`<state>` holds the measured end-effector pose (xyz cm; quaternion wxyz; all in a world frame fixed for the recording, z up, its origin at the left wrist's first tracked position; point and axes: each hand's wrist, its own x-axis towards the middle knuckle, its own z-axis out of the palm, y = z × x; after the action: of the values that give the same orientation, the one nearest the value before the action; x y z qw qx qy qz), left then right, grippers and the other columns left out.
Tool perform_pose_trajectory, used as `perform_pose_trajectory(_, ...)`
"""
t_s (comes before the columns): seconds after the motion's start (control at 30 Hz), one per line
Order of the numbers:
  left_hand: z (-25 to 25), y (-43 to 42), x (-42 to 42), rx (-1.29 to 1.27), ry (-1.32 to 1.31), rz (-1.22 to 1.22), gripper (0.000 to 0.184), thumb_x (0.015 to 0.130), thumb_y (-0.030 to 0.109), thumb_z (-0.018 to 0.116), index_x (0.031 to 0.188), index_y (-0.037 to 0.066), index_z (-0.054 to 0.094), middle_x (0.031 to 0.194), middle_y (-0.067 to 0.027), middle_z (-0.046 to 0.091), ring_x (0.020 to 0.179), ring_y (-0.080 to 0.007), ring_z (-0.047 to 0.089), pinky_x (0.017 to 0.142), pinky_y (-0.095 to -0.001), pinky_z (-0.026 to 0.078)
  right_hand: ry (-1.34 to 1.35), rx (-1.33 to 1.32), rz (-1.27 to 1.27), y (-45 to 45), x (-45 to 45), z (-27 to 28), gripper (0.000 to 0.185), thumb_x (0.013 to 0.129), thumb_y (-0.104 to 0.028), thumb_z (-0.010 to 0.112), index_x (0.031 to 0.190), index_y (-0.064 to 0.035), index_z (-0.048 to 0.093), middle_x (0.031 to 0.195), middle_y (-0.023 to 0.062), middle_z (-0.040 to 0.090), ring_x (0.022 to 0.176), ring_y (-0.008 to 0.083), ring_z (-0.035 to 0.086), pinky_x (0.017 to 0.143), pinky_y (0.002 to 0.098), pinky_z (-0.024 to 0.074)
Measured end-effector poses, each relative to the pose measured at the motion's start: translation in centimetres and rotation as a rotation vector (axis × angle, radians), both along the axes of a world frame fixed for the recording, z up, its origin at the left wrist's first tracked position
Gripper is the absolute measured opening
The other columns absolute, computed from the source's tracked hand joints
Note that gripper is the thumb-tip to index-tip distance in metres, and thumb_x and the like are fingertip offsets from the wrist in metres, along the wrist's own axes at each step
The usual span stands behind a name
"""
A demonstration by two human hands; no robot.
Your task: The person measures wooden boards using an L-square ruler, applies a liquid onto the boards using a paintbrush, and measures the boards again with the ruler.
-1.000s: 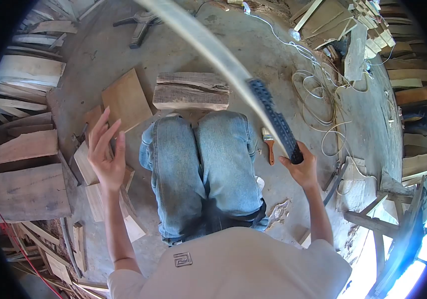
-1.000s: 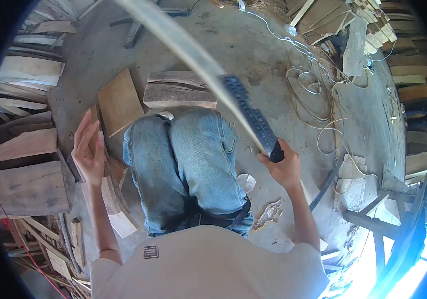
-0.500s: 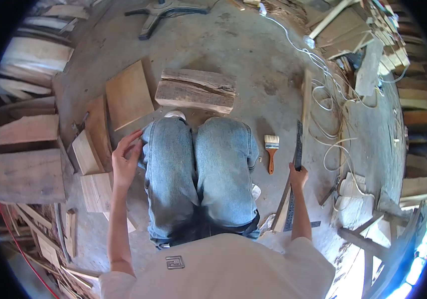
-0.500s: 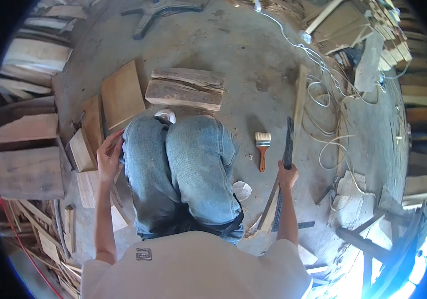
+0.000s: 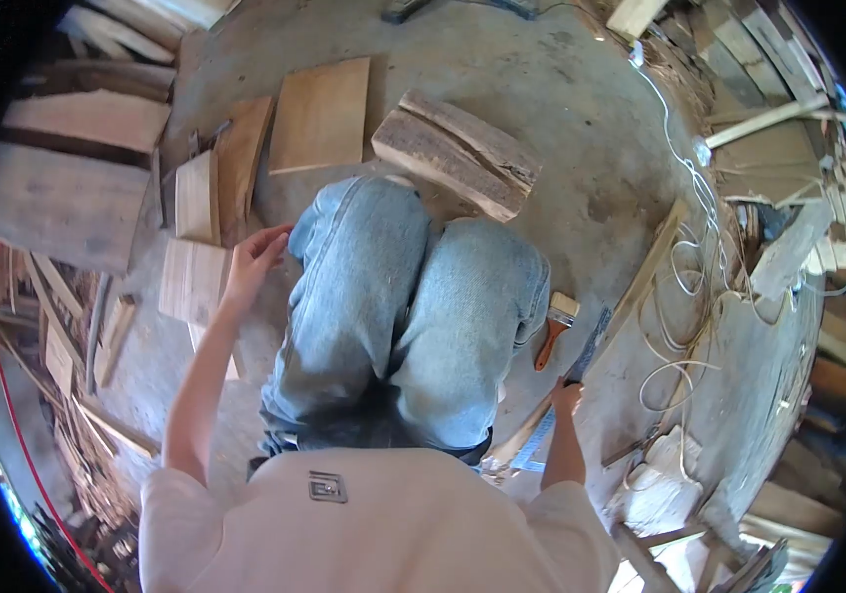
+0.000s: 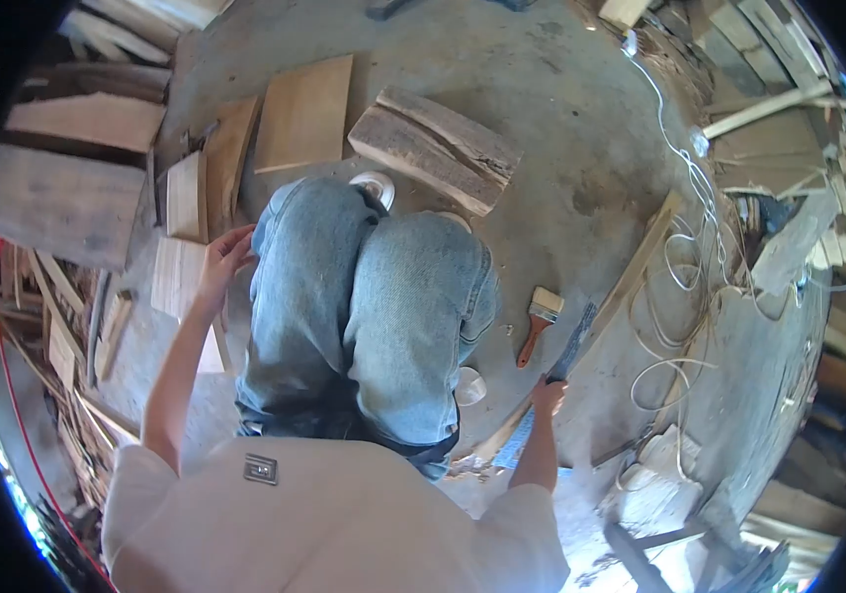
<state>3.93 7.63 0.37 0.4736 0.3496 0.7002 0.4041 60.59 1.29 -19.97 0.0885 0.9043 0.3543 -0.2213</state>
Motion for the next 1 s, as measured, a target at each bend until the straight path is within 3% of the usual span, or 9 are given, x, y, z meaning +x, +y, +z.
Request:
perform_pose_trajectory(0.17, -3.1, -4.4, -2.9, -0.233, -0.028, 0.172, 0.040, 0.078, 0.036, 0.056, 0.109, 0.011, 0.054, 0.103, -0.0028, 0.055, 0.097, -0.0139, 0.048, 0.078, -0.0315, 0.039, -0.004, -0.067, -0.059, -1.5, -1.5, 0.2, 0.055, 0.077, -0.040, 0.051, 0.107, 0.0006, 0.030, 0.094, 0.0232, 0.055, 0.087, 0.0383, 0.055, 0.076, 0.0474, 0.0427)
perform_pose_trajectory(0.3, -11.2, -9.9, -8.8, -0.270, 0.117, 0.234, 0.044, 0.075, 0.033, 0.057, 0.113, 0.012, 0.049, 0.100, -0.0044, 0.056, 0.098, -0.0151, 0.048, 0.077, -0.0328, 0.040, -0.068, -0.056, -0.059, -1.3, -1.4, 1.3, 0.059, 0.077, -0.046, 0.050, 0.107, 0.0012, 0.032, 0.093, 0.0243, 0.055, 0.086, 0.0387, 0.055, 0.074, 0.0475, 0.0439)
perform_pose_trajectory(0.37, -15.6, -13.0, -11.9, -0.391, 0.358, 0.615, 0.055, 0.072, 0.032, 0.059, 0.120, 0.012, 0.041, 0.103, -0.0086, 0.054, 0.100, -0.0210, 0.047, 0.079, -0.0389, 0.040, -0.127, 0.021, -0.064, -0.4, -1.7, 3.0, 0.065, 0.074, -0.052, 0.050, 0.105, 0.0028, 0.035, 0.090, 0.0258, 0.055, 0.084, 0.0396, 0.056, 0.071, 0.0470, 0.0454)
perform_pose_trajectory(0.43, -16.3, -14.3, -12.8, -0.466, 0.280, 1.003, 0.065, 0.068, 0.033, 0.060, 0.124, 0.011, 0.034, 0.115, -0.0126, 0.045, 0.105, -0.0270, 0.043, 0.082, -0.0480, 0.037, -0.126, 0.051, -0.029, 1.2, -2.1, 5.5, 0.068, 0.073, -0.054, 0.051, 0.105, 0.0037, 0.036, 0.089, 0.0263, 0.055, 0.084, 0.0401, 0.056, 0.071, 0.0474, 0.0452)
perform_pose_trajectory(0.47, -16.3, -15.4, -13.5, -0.407, -0.045, 1.033, 0.072, 0.069, 0.044, 0.056, 0.127, 0.012, 0.028, 0.129, -0.0131, 0.030, 0.110, -0.0305, 0.039, 0.088, -0.0544, 0.029, -0.118, 0.079, 0.001, 2.0, -2.3, 6.3, 0.071, 0.071, -0.056, 0.052, 0.105, 0.0047, 0.037, 0.087, 0.0269, 0.055, 0.083, 0.0405, 0.056, 0.071, 0.0478, 0.0450)
perform_pose_trajectory(0.63, -20.3, -14.6, -14.0, -0.458, -0.285, 1.466, 0.077, 0.069, 0.053, 0.056, 0.123, 0.001, 0.036, 0.120, -0.0141, 0.043, 0.100, -0.0289, 0.048, 0.085, -0.0380, 0.039, -0.150, 0.173, 0.169, 7.2, -4.5, 9.5, 0.073, 0.067, -0.059, 0.055, 0.108, 0.0004, 0.039, 0.087, 0.0242, 0.057, 0.079, 0.0408, 0.056, 0.067, 0.0484, 0.0447)
perform_pose_trajectory(0.7, -22.1, -14.1, -14.1, -0.186, -0.488, 1.296, 0.076, 0.075, 0.059, 0.038, 0.132, 0.013, 0.020, 0.138, -0.0072, 0.019, 0.125, -0.0291, 0.018, 0.095, -0.0509, 0.017, -0.147, 0.262, 0.382, 9.3, -5.7, 11.0, 0.067, 0.067, -0.056, 0.056, 0.107, -0.0039, 0.042, 0.084, 0.0226, 0.058, 0.078, 0.0406, 0.056, 0.066, 0.0483, 0.0442)
perform_pose_trajectory(0.83, -16.0, -7.6, -10.8, -0.246, -0.692, 1.614, 0.071, 0.075, 0.064, 0.036, 0.125, 0.014, 0.032, 0.123, -0.0061, 0.040, 0.107, -0.0225, 0.041, 0.083, -0.0412, 0.038, -0.195, 0.413, 0.553, 12.7, -9.3, 15.3, 0.058, 0.068, -0.047, 0.059, 0.106, -0.0056, 0.043, 0.079, 0.0225, 0.059, 0.076, 0.0403, 0.056, 0.065, 0.0486, 0.0438)
perform_pose_trajectory(1.0, -21.4, -7.9, -15.0, 0.046, -0.773, 1.667, 0.062, 0.074, 0.062, 0.043, 0.115, 0.016, 0.043, 0.115, -0.0021, 0.045, 0.101, -0.0206, 0.044, 0.075, -0.0388, 0.043, -0.067, 0.550, 0.724, 15.3, -10.0, 17.5, 0.048, 0.070, -0.030, 0.059, 0.106, -0.0022, 0.043, 0.076, 0.0229, 0.058, 0.071, 0.0402, 0.056, 0.061, 0.0481, 0.0441)
